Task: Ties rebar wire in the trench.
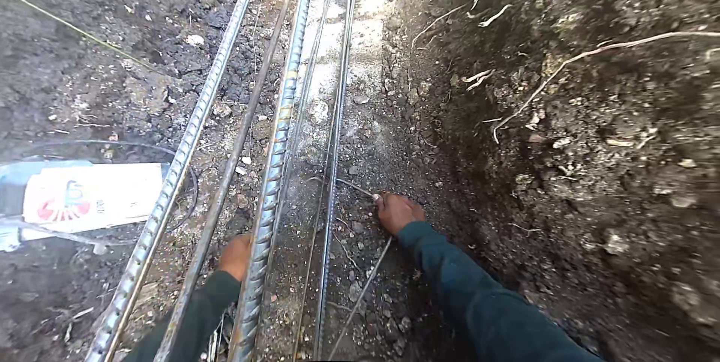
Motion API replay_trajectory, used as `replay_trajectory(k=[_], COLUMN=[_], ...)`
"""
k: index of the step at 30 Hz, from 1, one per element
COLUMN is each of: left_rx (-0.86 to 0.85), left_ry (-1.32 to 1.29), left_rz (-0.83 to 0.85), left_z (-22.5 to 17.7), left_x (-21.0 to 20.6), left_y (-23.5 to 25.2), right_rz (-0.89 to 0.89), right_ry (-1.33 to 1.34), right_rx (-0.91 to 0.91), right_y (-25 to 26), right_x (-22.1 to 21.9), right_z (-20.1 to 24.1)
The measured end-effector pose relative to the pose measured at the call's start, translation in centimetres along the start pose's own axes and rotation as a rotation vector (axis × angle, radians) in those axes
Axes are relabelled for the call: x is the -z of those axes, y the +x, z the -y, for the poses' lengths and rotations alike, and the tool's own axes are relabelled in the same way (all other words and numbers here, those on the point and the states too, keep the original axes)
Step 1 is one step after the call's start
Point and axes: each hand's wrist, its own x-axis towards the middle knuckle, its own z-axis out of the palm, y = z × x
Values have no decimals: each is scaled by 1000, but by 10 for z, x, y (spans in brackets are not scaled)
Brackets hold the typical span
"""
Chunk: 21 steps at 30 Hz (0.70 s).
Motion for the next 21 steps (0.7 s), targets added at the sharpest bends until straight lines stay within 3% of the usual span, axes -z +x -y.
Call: replay_trajectory(k=[5, 7, 14, 21], left_rx=[-29, -43, -43, 0], left_ry=[-275, -357, -338, -140], left_rz=[-167, -158, -9, -61], left_z=[-3, -9, -10, 12], left_x=[28, 27, -2, -2], left_y=[-30, -35, 4, 14], right_rz=[55, 59, 56, 84], right_ry=[-46, -53, -146, -101], right_rx=[-19, -38, -88, -54], right_y=[-6, -7, -13, -22], right_x=[-11, -14, 9, 18], right_z=[12, 11, 8, 9])
